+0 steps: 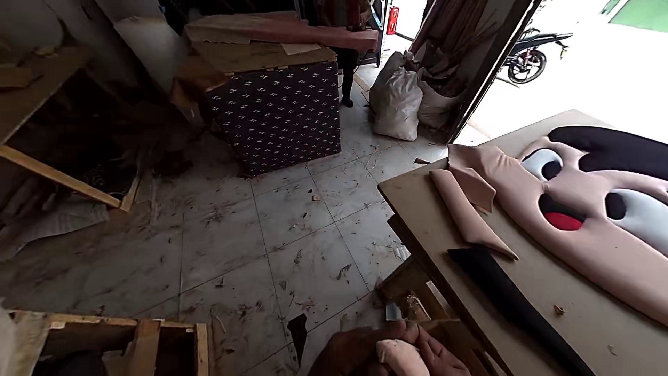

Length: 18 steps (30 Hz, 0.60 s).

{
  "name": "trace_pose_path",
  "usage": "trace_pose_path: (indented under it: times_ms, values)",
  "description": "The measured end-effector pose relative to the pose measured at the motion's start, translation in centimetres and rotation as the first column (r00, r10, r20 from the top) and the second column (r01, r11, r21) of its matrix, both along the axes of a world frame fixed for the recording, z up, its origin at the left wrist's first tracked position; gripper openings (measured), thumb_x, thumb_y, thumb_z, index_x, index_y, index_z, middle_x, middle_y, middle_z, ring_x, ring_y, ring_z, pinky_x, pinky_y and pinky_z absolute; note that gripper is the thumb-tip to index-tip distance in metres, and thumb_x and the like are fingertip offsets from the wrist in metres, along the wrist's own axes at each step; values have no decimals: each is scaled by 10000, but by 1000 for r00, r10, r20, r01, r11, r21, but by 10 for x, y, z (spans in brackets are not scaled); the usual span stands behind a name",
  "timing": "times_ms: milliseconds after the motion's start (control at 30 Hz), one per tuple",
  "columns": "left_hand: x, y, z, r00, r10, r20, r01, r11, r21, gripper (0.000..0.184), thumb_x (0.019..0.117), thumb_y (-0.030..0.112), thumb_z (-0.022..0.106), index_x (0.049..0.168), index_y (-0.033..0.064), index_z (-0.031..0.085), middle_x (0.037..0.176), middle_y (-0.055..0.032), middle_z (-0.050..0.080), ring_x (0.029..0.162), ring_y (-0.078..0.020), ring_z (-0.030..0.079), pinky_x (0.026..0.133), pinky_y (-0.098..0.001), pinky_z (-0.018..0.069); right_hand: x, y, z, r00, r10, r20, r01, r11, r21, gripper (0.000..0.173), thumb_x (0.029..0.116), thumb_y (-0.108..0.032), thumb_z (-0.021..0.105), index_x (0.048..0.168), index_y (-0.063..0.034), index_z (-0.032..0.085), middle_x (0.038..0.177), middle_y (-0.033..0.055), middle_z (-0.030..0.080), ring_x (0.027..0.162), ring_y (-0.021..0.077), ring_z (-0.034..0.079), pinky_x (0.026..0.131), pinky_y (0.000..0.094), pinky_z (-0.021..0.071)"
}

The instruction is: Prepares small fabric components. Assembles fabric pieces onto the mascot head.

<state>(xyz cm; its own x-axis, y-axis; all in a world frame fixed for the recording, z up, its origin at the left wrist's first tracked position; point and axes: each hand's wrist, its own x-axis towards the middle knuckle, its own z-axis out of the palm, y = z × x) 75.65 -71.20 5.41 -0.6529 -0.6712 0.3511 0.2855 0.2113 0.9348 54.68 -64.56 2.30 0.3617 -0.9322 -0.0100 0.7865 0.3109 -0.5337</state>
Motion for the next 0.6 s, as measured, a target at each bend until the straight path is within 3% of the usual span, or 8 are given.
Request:
trace_pose_path:
  times_ms: [100, 167, 300, 400, 600]
  values:
    - [17, -56, -8, 999, 50, -11, -49, 998, 38, 566, 1092, 402, 463, 1505, 17, 494, 1207, -159, 699, 947, -173, 705, 885, -372, 608, 13, -66, -5, 1000, 2, -1, -2, 999, -49, 273, 1090, -318, 481, 1208, -136, 648, 844, 67, 663, 559, 103, 567, 477, 258, 486]
    - [23, -98, -9, 987, 158, 23, -159, 987, 14, 584, 1095, 469, 401, 1449, 36, 571, 1087, -137, 722, 863, -161, 707, 808, -360, 625, 19, -114, -11, 1000, -4, -25, 2, 995, -101, 251, 1083, -298, 506, 1216, -141, 650, 840, 56, 664, 568, 91, 566, 493, 250, 487]
    - [30, -197, -10, 940, 328, 95, -314, 940, -131, 427, 1099, 367, 435, 1250, 86, 719, 1000, -57, 750, 860, -48, 695, 813, -241, 592, 22, -222, -21, 996, -16, -84, -1, 980, -201, 230, 1069, -256, 550, 1237, -132, 646, 863, 58, 683, 605, 97, 606, 532, 265, 531]
    - [31, -270, -4, 918, 379, 115, -347, 910, -228, 382, 1090, 365, 466, 1238, 122, 721, 902, -56, 717, 782, -65, 693, 720, -237, 604, 20, -302, -15, 998, 44, -44, -52, 982, -182, 221, 1069, -247, 548, 1215, -117, 652, 854, 66, 687, 600, 97, 610, 522, 261, 529]
    - [25, -402, 22, 898, 414, 148, -328, 855, -402, 373, 1089, 358, 480, 1254, 119, 715, 944, -51, 734, 858, -50, 696, 796, -197, 580, -4, -453, 2, 973, 229, -16, -225, 943, -245, 236, 1075, -244, 533, 1248, -118, 633, 909, 74, 694, 639, 100, 632, 547, 257, 544]
